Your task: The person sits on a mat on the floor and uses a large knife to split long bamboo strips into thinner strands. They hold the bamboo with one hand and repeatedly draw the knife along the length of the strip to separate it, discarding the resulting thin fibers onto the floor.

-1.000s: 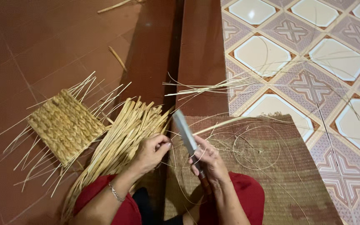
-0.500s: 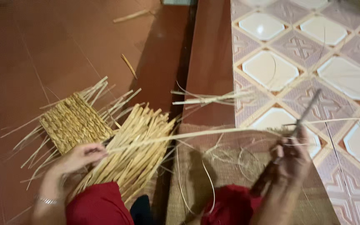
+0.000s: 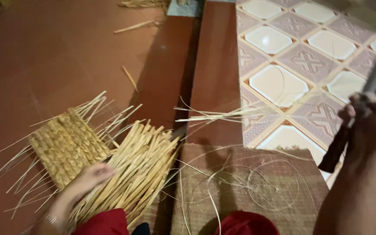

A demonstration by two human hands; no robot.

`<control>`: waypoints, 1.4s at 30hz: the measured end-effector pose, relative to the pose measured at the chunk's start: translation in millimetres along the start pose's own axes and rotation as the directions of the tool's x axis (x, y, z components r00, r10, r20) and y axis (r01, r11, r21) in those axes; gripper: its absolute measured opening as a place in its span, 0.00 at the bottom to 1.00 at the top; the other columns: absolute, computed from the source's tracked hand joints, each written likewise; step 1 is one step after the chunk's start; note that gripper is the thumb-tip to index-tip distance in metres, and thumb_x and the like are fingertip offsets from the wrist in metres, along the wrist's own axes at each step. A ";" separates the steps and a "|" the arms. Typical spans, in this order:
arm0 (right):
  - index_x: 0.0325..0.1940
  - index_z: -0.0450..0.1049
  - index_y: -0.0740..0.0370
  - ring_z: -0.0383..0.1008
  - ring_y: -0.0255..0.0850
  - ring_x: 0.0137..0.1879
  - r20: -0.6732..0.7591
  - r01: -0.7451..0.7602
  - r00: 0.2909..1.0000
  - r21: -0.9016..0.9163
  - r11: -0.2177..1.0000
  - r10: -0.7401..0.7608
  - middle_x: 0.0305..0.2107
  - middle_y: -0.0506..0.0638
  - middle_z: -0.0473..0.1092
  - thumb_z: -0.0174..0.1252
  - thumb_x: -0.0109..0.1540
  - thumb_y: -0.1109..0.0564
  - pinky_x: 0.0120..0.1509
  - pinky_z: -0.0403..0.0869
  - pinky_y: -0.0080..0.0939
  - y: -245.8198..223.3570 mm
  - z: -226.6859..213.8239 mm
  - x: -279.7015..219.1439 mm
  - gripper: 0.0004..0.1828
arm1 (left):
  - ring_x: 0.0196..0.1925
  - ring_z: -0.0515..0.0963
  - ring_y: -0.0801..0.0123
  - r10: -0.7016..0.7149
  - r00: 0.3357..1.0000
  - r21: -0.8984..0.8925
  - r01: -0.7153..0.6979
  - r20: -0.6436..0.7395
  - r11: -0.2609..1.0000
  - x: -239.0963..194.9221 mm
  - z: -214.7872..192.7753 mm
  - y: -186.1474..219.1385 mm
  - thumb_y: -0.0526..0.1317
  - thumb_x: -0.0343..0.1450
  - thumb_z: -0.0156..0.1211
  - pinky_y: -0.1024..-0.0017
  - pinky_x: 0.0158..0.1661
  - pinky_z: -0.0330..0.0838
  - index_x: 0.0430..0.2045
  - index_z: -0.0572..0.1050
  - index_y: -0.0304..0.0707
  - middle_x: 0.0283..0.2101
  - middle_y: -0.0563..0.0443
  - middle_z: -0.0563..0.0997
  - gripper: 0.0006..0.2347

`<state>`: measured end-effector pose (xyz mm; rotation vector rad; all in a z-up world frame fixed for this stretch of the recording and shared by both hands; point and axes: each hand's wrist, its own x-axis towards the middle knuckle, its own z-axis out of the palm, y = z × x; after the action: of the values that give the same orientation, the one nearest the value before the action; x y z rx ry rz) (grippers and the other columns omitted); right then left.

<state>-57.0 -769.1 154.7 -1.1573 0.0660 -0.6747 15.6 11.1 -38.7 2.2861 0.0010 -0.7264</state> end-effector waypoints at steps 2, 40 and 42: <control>0.52 0.61 0.63 0.67 0.38 0.34 -0.038 -0.038 0.998 0.041 0.998 0.039 0.36 0.51 0.68 0.50 0.70 0.60 0.43 0.70 0.38 13.6 -11.4 -5.0 0.08 | 0.34 0.76 0.60 0.023 0.999 0.008 -0.022 -0.047 1.000 45.7 23.7 56.1 0.48 0.75 0.59 0.65 0.35 0.76 0.35 0.84 0.40 0.31 0.42 0.79 0.12; 0.45 0.65 0.63 0.69 0.41 0.26 -0.411 -0.269 0.735 0.554 0.788 0.540 0.30 0.55 0.72 0.55 0.66 0.58 0.32 0.71 0.40 209.2 -15.9 -191.0 0.08 | 0.25 0.69 0.65 0.079 0.984 0.463 -0.144 0.158 0.875 180.0 282.8 178.9 0.22 0.70 0.41 0.74 0.33 0.71 0.23 0.69 0.35 0.24 0.41 0.64 0.10; 0.45 0.66 0.62 0.70 0.39 0.26 -0.446 -0.281 0.702 0.543 0.791 0.555 0.31 0.55 0.73 0.55 0.66 0.58 0.31 0.71 0.38 203.7 -10.8 -188.4 0.07 | 0.26 0.66 0.65 -0.071 0.976 0.334 -0.002 0.206 0.942 184.0 283.1 175.9 0.26 0.74 0.37 0.68 0.30 0.72 0.26 0.68 0.35 0.25 0.42 0.62 0.10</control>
<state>-119.2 -632.7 -79.0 -0.4204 0.6732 -0.5589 64.7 -338.5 -181.0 2.5167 -0.1975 -1.0587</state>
